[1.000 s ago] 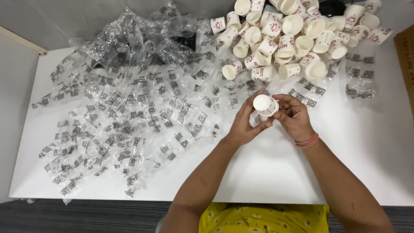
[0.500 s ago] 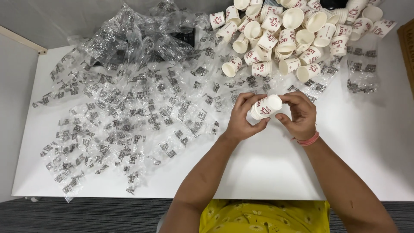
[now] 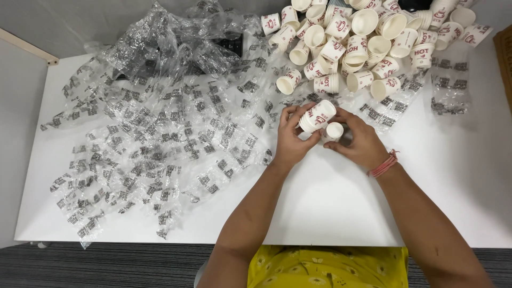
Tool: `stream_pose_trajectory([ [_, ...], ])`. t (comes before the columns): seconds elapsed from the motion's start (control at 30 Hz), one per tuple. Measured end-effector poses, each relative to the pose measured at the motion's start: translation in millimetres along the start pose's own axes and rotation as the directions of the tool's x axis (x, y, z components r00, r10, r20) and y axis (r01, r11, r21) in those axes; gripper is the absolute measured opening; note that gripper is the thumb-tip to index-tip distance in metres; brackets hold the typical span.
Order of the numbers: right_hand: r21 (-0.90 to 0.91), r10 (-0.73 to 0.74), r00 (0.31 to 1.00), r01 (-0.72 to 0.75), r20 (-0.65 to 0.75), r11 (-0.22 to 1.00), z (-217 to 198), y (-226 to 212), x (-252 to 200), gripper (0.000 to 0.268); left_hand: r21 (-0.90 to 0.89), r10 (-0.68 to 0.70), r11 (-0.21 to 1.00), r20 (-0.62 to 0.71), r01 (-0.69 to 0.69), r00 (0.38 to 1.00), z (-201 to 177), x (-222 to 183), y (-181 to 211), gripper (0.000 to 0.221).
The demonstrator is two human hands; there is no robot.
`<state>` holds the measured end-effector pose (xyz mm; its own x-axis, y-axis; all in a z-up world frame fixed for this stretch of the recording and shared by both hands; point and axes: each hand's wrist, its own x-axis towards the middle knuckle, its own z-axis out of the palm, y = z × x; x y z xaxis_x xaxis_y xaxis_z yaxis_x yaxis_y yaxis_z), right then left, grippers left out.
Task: The person is stacking small paper cups and placing them into clear plastic sleeves.
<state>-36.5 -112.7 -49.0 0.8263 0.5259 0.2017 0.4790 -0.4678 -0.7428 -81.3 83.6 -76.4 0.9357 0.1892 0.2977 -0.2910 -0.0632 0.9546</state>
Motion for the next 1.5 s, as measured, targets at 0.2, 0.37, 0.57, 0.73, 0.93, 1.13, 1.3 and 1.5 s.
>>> stream_pose_trajectory([
  [0.2,0.026,-0.281,0.935,0.294,-0.218,0.956,0.6,14.8,-9.0,0.084,0.002,0.058,0.998,0.148,-0.059,0.987,0.6,-2.0,-14.1,0.066],
  [0.37,0.295,-0.202,0.961,0.252,-0.19,0.921,9.8,27.5,-11.5,0.062,0.177,0.138,0.967,0.253,-0.186,0.957,-1.5,-3.7,7.2,0.074],
  [0.57,0.545,-0.177,0.965,0.257,-0.194,0.798,13.7,28.3,-11.7,0.05,0.064,0.147,0.985,0.2,-0.163,0.969,0.1,-5.4,0.7,0.063],
  [0.73,0.597,-0.159,0.964,0.258,-0.214,0.76,18.2,31.4,-11.8,0.05,0.045,0.129,0.989,0.195,-0.141,0.972,0.4,-4.1,3.5,0.06],
  [0.93,0.7,-0.106,0.975,0.213,-0.194,0.682,15.1,34.1,-9.2,0.046,-0.029,0.1,0.995,0.205,-0.096,0.974,0.1,-2.4,-0.8,0.062],
  [1.13,0.617,-0.053,0.837,0.442,-0.544,0.651,0.7,53.2,-11.0,0.047,-0.254,0.036,0.967,0.078,-0.015,0.996,-6.5,3.7,-25.1,0.056],
  [1.3,0.285,-0.263,0.936,0.325,-0.234,0.902,-13.7,22.5,-9.6,0.045,-0.384,-0.144,0.919,-0.124,0.086,0.982,-13.9,9.2,-40.5,0.06],
  [1.5,0.067,-0.172,0.983,0.168,0.07,0.984,-18.5,0.1,-4.1,0.056,-0.355,-0.102,0.928,0.055,0.115,0.993,-7.4,5.8,-36.0,0.067],
])
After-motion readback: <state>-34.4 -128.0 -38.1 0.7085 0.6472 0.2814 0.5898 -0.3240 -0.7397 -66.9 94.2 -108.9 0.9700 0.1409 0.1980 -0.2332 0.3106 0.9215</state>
